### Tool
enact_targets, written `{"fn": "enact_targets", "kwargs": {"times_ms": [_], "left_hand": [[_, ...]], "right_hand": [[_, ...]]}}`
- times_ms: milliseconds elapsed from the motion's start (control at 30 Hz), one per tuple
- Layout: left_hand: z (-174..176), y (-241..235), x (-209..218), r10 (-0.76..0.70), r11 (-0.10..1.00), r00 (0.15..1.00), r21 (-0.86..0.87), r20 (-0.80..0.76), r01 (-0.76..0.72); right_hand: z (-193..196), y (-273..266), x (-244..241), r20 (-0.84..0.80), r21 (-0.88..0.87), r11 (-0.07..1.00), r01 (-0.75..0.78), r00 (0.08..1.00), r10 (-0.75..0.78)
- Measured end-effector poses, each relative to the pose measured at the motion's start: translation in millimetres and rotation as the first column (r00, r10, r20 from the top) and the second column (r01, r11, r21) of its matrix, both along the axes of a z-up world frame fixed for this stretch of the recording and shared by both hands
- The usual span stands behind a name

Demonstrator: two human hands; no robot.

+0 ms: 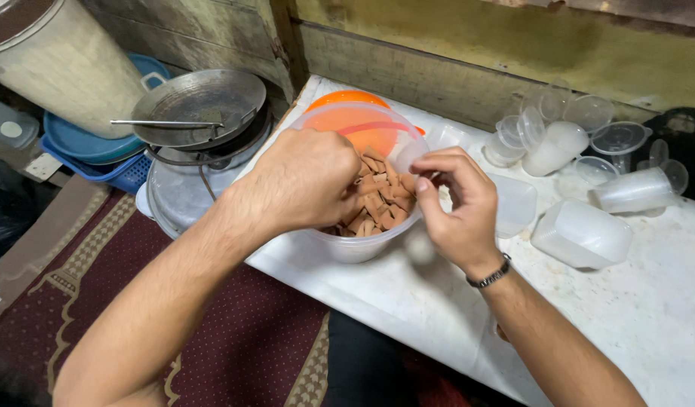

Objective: The person transfers small brown cone-shaped snacks from a large container into a small plastic container, arranging them by hand. The person then places a lid on the container and stacks it with other filled containers.

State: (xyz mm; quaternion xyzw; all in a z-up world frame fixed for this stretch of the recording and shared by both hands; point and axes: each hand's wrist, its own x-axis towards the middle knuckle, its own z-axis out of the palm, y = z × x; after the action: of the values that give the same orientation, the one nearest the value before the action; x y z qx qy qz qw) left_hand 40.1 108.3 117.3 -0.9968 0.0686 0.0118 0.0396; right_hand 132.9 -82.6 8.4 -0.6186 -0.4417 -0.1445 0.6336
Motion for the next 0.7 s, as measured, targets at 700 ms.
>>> {"fn": "enact_targets", "kwargs": {"times_ms": [700], "left_hand": [[-193,-202,47,-0.414,-0.032,0.832,-0.919,0.370,0.393]], "right_hand": [[-121,-209,-99,-0.790,0.445,0.877,0.182,0.540,0.289]]}}
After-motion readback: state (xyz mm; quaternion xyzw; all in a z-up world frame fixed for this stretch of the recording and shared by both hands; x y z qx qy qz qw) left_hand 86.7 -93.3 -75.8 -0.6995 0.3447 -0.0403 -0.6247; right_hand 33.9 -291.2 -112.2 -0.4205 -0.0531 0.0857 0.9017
